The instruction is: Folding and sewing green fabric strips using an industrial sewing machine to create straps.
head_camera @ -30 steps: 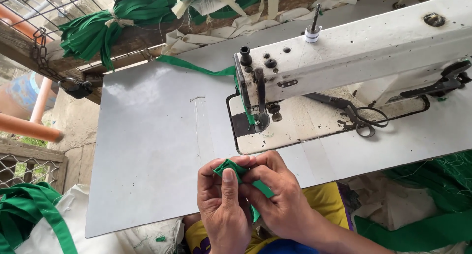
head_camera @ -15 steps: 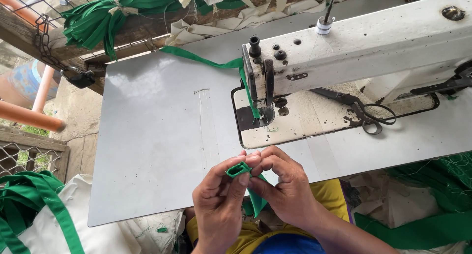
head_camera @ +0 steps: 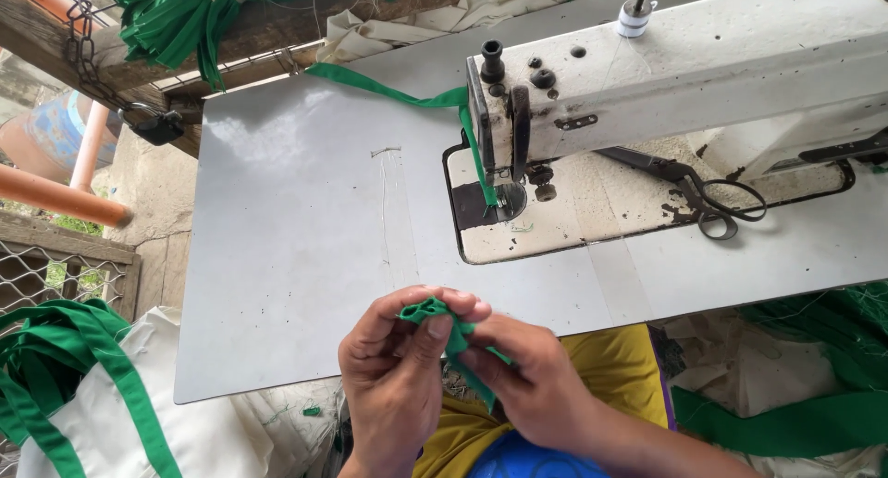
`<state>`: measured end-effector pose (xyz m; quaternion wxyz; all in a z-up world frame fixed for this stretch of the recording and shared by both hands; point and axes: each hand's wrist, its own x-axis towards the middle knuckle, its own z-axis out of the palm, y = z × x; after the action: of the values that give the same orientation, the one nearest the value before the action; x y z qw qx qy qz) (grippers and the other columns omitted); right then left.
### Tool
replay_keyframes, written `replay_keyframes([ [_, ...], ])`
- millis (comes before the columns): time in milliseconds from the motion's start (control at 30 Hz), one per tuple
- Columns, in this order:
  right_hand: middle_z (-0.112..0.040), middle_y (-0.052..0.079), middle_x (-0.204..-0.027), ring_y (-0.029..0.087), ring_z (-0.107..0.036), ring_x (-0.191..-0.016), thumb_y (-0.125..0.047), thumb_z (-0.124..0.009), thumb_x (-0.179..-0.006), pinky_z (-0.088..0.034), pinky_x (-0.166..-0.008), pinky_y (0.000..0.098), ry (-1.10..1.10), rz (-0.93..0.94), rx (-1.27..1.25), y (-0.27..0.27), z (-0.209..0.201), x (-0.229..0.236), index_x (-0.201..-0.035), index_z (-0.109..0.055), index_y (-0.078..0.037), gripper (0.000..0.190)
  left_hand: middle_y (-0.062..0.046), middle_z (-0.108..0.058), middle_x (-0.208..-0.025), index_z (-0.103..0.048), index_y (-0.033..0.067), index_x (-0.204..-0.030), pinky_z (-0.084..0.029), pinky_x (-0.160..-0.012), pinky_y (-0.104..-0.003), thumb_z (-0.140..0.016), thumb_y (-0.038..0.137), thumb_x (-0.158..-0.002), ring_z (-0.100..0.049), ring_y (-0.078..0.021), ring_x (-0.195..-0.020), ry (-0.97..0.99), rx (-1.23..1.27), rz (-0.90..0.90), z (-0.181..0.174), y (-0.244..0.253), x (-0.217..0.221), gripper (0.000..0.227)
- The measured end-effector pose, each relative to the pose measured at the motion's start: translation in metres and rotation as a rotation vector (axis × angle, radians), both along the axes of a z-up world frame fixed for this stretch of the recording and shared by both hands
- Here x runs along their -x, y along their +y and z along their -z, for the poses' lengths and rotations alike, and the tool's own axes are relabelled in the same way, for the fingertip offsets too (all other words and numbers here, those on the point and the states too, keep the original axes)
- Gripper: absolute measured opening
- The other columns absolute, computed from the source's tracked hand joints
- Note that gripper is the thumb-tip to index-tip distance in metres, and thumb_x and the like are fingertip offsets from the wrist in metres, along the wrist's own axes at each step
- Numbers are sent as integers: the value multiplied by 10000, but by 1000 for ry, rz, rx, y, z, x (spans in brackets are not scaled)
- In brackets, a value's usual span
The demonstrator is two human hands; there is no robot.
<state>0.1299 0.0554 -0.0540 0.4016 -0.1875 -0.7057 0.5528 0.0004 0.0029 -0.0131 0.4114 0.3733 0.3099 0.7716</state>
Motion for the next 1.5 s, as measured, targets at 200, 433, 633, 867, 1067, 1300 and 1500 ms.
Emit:
replay_keyframes([
  [200,-652,88,-950,204,-638,-933,-198,-677,-965,-521,-848,306,174,197,19,2,1,-6,-950,-669,-52,147,-239,-724,-1010,-668,-22,-1176,-647,-760,-395,-634,-36,-989,-728,-340,-809,-23,85,-109,0,-5,6,191],
  [433,-695,2,-1024,105,-605,-916,-232,-682,-1010,-493,-801,277,203,-391,529,31,41,-1,-1162,-680,-87,209,-235,-706,-1027,-655,-9,-1234,-607,-833,-392,-627,-33,-1013,-691,-327,-851,-37,-2,-11,-5,-9,8,224],
  [633,-713,54,-1189,166,-629,-1092,-205,-776,-962,-504,-967,349,319,-512,536,21,51,-2,-1159,-738,-60,247,-226,-704,-1048,-642,28,-1268,-602,-837,-496,-630,5,-1032,-698,-387,-890,-77,-14,17,-4,-13,14,238],
  [867,-675,74,-884,182,-618,-799,-21,-758,-909,-536,-715,297,273,-115,97,13,14,3,-980,-694,-60,103,-242,-681,-1026,-613,18,-1268,-604,-874,-508,-599,-5,-1045,-701,-384,-889,-66,-54,-1,-5,-12,13,225],
  [1067,-687,38,-979,123,-578,-829,-201,-778,-921,-447,-725,281,229,-546,660,30,7,-12,-1054,-750,-62,194,-240,-657,-995,-539,27,-1362,-625,-768,-495,-549,-3,-1084,-680,-375,-756,-95,-84,124,2,-17,22,280],
  [1300,-710,46,-1003,129,-604,-856,-78,-745,-955,-476,-731,291,237,-511,583,26,11,-9,-1015,-785,-105,76,-243,-677,-998,-509,-8,-1384,-625,-814,-545,-605,17,-1070,-703,-429,-871,-119,-93,198,9,-16,20,329],
  [1500,-642,154,-956,223,-712,-779,-17,-620,-990,-604,-655,280,84,392,-555,6,10,12,-1083,-674,39,121,-237,-672,-1008,-536,23,-1382,-532,-1072,-556,-548,-6,-1098,-698,-388,-940,-139,-136,132,8,-7,15,286],
])
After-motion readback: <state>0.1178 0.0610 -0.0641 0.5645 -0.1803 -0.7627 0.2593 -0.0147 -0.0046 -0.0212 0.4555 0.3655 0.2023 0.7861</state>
